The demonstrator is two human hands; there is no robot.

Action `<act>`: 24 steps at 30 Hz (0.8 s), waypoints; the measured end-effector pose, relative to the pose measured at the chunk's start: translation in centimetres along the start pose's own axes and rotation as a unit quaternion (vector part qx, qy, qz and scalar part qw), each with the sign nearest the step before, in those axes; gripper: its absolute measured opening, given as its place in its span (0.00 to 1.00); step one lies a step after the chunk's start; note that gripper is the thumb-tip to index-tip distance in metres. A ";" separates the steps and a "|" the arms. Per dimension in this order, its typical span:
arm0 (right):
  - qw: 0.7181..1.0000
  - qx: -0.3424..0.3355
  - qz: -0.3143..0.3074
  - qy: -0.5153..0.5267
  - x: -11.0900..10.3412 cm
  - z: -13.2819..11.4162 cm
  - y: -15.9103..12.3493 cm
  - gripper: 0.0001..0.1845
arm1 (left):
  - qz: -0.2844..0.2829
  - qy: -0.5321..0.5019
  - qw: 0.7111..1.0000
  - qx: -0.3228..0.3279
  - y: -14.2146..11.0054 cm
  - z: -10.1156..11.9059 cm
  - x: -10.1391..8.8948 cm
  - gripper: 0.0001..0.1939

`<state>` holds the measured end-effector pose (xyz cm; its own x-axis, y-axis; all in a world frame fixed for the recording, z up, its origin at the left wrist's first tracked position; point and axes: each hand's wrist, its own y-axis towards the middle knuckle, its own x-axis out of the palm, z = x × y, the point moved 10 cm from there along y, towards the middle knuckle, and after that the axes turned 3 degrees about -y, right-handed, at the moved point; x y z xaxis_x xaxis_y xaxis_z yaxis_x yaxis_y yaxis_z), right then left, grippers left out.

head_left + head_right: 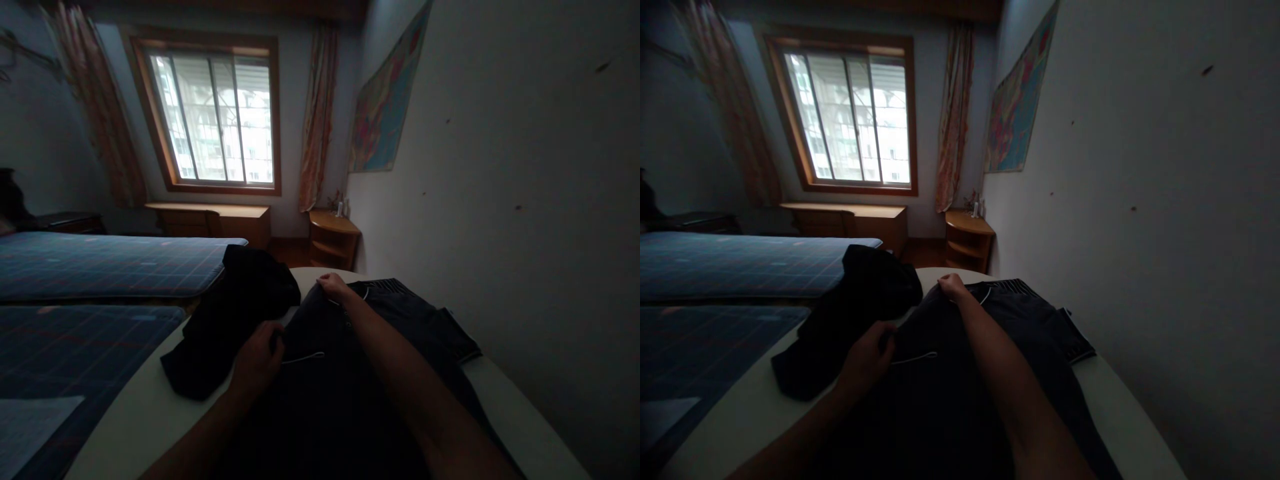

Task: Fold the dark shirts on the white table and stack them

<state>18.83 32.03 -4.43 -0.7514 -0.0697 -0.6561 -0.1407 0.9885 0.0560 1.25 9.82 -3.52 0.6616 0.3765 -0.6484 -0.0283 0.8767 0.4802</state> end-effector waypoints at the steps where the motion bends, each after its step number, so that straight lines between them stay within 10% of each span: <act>1: 1.000 0.009 -0.003 0.012 0.3 0.2 0.0 0.14 | 0.000 0.001 1.000 -0.004 0.0 0.0 0.0 0.10; 9: 0.997 0.055 -0.021 0.056 1.9 1.1 0.4 0.05 | -0.017 0.013 1.000 -0.018 -0.2 0.1 0.1 0.09; 14: 0.992 0.036 0.023 0.118 0.9 0.4 0.9 0.18 | -0.011 -0.016 0.998 -0.062 0.0 -1.6 0.2 0.12; 24: 0.985 0.025 -0.083 0.151 4.1 0.1 0.0 0.33 | -0.021 -0.005 0.994 -0.108 0.0 -4.1 0.6 0.13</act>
<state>15.86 31.80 -7.19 -0.8795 -0.2607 -0.3981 -0.2519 0.9648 -0.0753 -1.44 11.30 -6.32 0.6733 0.3367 -0.6582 -0.1604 0.9356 0.3146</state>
